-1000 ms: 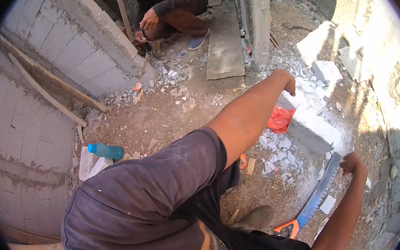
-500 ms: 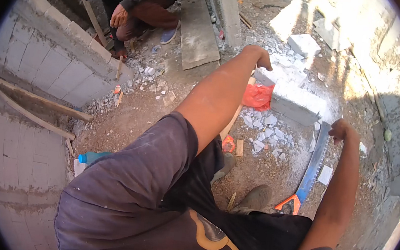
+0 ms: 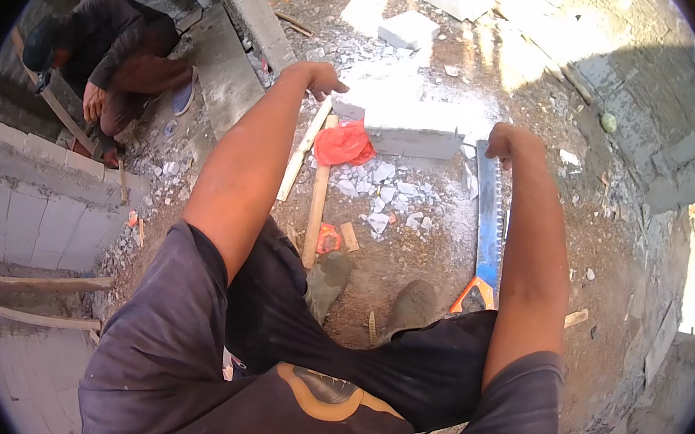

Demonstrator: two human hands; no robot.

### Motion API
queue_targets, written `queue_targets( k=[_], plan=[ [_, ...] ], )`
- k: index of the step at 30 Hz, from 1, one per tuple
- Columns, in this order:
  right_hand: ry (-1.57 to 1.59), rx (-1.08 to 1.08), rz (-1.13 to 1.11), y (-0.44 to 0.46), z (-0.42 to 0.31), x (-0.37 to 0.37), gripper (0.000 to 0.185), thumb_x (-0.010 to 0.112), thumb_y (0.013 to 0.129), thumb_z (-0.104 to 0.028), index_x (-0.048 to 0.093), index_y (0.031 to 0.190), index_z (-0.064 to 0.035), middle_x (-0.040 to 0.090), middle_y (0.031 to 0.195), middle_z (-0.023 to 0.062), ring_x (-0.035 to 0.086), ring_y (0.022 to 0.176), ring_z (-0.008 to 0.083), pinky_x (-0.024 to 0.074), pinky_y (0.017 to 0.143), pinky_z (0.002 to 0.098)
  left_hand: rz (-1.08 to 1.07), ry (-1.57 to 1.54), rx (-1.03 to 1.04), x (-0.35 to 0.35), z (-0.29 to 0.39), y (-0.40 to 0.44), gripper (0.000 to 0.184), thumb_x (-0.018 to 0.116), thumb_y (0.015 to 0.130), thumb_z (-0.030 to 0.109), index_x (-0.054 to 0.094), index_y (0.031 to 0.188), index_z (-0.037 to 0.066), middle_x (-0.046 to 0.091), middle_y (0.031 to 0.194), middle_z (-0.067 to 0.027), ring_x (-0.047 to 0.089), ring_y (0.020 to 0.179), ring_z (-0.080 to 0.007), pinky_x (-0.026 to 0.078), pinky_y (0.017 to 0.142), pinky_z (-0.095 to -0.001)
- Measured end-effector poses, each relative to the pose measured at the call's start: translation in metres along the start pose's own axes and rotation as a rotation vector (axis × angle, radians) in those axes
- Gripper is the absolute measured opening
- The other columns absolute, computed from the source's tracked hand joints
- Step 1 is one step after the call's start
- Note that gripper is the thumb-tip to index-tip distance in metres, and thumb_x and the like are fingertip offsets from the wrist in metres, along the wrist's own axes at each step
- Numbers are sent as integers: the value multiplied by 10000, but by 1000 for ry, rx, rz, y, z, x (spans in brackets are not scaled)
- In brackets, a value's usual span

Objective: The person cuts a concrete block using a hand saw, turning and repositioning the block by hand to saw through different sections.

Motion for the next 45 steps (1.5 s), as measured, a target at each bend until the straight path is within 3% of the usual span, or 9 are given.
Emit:
queue_targets(
  k=[8, 11, 14, 15, 16, 20, 45],
  plan=[
    [-31, -53, 4, 5, 0, 1, 424, 675, 867, -204, 646, 1224, 23, 750, 948, 163, 758, 783, 252, 588, 728, 411, 16, 14, -41, -3, 1, -12, 658, 678, 867, 581, 648, 1354, 139, 711, 1229, -115, 700, 1048, -236, 540, 935, -410],
    [-86, -153, -61, 21, -5, 8, 402, 664, 854, -166, 640, 1188, 56, 738, 820, 173, 753, 703, 255, 584, 654, 398, 104, 40, -37, -10, 3, -21, 599, 729, 824, 550, 700, 1285, 169, 670, 1329, -94, 654, 1203, -266, 514, 1015, -386],
    [21, -123, -53, 15, -4, 2, 556, 759, 875, -148, 548, 1347, 57, 739, 930, 215, 761, 730, 292, 566, 622, 438, 40, 8, -72, -5, 2, -19, 610, 741, 828, 527, 681, 1310, 159, 624, 1395, -98, 633, 1236, -274, 504, 1042, -394],
    [29, -119, -61, 17, -3, 3, 555, 759, 873, -149, 548, 1345, 53, 741, 936, 219, 762, 734, 294, 565, 613, 438, 61, 46, -6, -7, 7, -26, 672, 690, 861, 577, 666, 1314, 81, 674, 1322, -96, 669, 1164, -252, 516, 1003, -381],
    [37, -115, -70, 19, -2, 3, 554, 759, 871, -150, 548, 1343, 48, 742, 943, 223, 763, 738, 297, 563, 604, 438, 63, 16, -29, -4, 3, -13, 654, 702, 846, 587, 692, 1282, 99, 678, 1318, -92, 656, 1196, -260, 508, 1014, -380],
    [126, -81, -51, 19, 2, 2, 575, 760, 854, -134, 539, 1353, 47, 742, 945, 229, 765, 746, 307, 570, 615, 446, 106, 58, -14, -8, 3, -10, 586, 726, 821, 569, 724, 1244, 164, 689, 1298, -88, 656, 1199, -257, 513, 1008, -375],
    [129, -45, -57, 7, -2, -2, 595, 723, 858, -97, 497, 1387, 54, 734, 977, 218, 765, 800, 320, 573, 620, 453, 41, 0, -19, 0, 1, 4, 615, 752, 809, 558, 708, 1271, 155, 652, 1357, -94, 629, 1239, -272, 501, 1030, -374]
  ],
)
Point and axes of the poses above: each hand's wrist, its own y-axis towards the middle knuckle, its own x-axis out of the palm, z = x × y, the point moved 10 cm from there along y, towards the middle knuckle
